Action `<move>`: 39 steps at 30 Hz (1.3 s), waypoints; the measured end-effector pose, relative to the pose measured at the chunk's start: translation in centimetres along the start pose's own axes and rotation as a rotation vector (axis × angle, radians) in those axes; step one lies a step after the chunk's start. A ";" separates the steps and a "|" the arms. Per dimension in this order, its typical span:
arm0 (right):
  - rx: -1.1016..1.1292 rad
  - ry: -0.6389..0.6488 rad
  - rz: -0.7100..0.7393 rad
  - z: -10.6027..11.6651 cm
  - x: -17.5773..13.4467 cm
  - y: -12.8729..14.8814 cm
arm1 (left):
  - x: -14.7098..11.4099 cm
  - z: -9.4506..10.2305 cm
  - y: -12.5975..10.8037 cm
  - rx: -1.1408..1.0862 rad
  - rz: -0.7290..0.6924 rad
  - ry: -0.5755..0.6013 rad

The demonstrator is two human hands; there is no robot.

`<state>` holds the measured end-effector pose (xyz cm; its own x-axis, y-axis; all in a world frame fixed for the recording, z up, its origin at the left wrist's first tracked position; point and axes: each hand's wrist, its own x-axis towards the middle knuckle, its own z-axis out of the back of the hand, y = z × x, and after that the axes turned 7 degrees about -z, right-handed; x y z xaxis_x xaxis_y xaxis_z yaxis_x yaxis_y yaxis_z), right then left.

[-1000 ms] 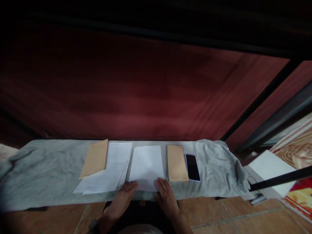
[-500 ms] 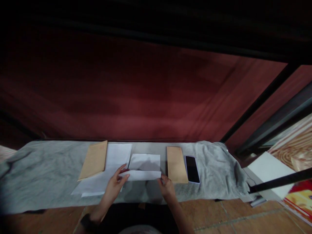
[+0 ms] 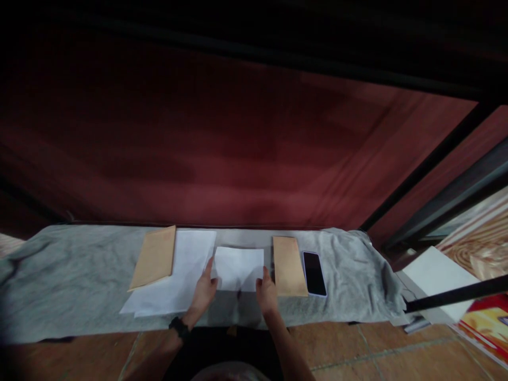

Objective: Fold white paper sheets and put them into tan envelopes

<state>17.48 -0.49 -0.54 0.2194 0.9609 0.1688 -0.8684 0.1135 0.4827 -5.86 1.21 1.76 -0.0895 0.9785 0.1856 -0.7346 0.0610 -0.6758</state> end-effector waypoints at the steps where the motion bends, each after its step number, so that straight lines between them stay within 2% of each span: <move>1: 0.013 0.006 -0.018 -0.1 -0.1 0.0 | 0.0 -0.2 -0.1 0.033 -0.005 0.010; 6: 0.058 0.096 -0.098 0.2 -0.6 0.4 | -0.2 -1.1 -0.1 0.152 -0.001 0.076; 12: -0.092 0.124 -0.077 0.7 -0.3 0.8 | -0.2 -1.7 0.6 0.203 -0.071 0.085; 16: -0.194 0.026 0.040 0.3 -0.5 1.1 | -1.0 -1.9 0.7 0.293 -0.170 0.077; 20: -0.083 -0.009 0.256 -0.9 -0.9 2.1 | -1.8 -3.2 0.1 0.465 -0.398 0.032; 23: -0.039 0.007 0.326 -2.1 -1.2 3.0 | -1.8 -4.7 -0.5 0.516 -0.484 0.101; 28: -0.100 0.015 0.351 -3.3 -1.3 3.1 | -1.7 -6.0 -0.5 0.549 -0.510 0.194; 34: -0.146 -0.108 0.295 -3.5 -1.2 1.7 | -1.3 -6.1 -0.1 0.553 -0.472 0.129; 39: -0.160 -0.146 0.265 -3.6 -1.3 1.2 | 0.3 -6.0 -0.4 0.585 -0.425 0.093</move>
<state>14.54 -0.67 -3.25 0.0285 0.9173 0.3971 -0.9601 -0.0855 0.2664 -1.57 2.65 -2.22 0.3222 0.9080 0.2680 -0.9347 0.3499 -0.0619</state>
